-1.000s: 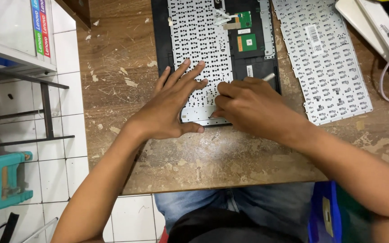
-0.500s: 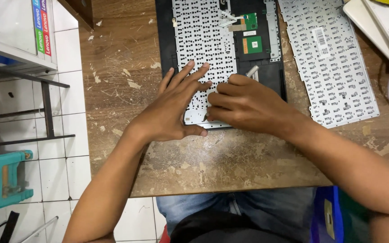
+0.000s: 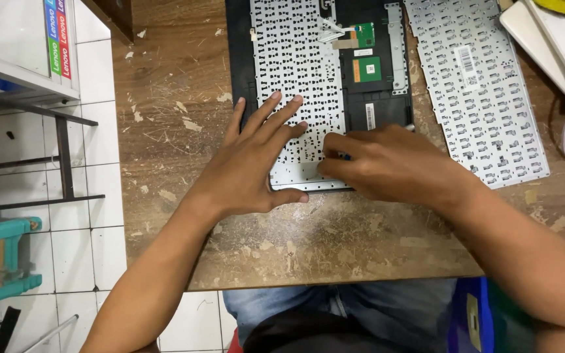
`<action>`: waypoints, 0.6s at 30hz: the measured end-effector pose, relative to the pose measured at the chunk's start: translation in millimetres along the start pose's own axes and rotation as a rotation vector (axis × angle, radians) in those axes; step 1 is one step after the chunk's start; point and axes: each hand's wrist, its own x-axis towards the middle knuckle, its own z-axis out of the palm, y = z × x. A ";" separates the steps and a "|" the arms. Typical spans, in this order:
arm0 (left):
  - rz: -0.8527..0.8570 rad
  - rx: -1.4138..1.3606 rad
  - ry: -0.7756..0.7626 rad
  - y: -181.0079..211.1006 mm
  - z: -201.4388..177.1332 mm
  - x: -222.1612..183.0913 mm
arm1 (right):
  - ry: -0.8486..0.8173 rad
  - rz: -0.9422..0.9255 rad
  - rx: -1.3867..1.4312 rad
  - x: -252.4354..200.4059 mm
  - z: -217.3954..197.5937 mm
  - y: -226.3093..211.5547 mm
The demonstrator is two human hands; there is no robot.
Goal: Removing a keyboard from a laptop case using a prying tool
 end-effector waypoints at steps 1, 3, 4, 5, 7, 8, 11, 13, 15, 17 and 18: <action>0.002 0.000 -0.001 -0.1 1.8 0.1 | 0.001 0.003 0.000 0.5 -2.9 -1.4; 0.033 0.023 0.063 -0.1 5.6 0.1 | -0.050 0.027 -0.043 1.2 -8.2 -4.5; 0.035 0.023 0.061 -0.4 6.3 -0.5 | -0.048 0.029 -0.043 0.8 -6.7 -4.3; 0.100 -0.034 0.105 -0.7 6.9 -1.1 | -0.051 0.021 -0.033 0.5 -5.3 -4.2; 0.167 -0.090 0.148 -1.6 7.5 -1.4 | -0.052 0.014 -0.024 -0.1 -2.4 -3.3; 0.191 -0.138 0.149 -1.8 8.2 -0.9 | -0.084 0.017 -0.026 -1.0 -1.0 -2.6; 0.220 -0.206 0.160 -3.0 10.5 0.6 | -0.129 0.019 -0.029 -0.7 -0.2 -2.3; 0.222 -0.226 0.171 -3.0 12.2 0.1 | -0.143 0.015 -0.031 0.0 0.1 -3.2; 0.221 -0.228 0.193 -3.3 13.4 0.9 | -0.234 0.033 0.001 0.0 0.7 -2.2; 0.214 -0.227 0.189 -2.0 13.2 1.6 | -0.227 0.022 0.002 2.4 -2.8 -3.4; 0.212 -0.222 0.182 -1.8 12.3 2.1 | -0.215 0.016 0.000 3.9 -4.6 -4.0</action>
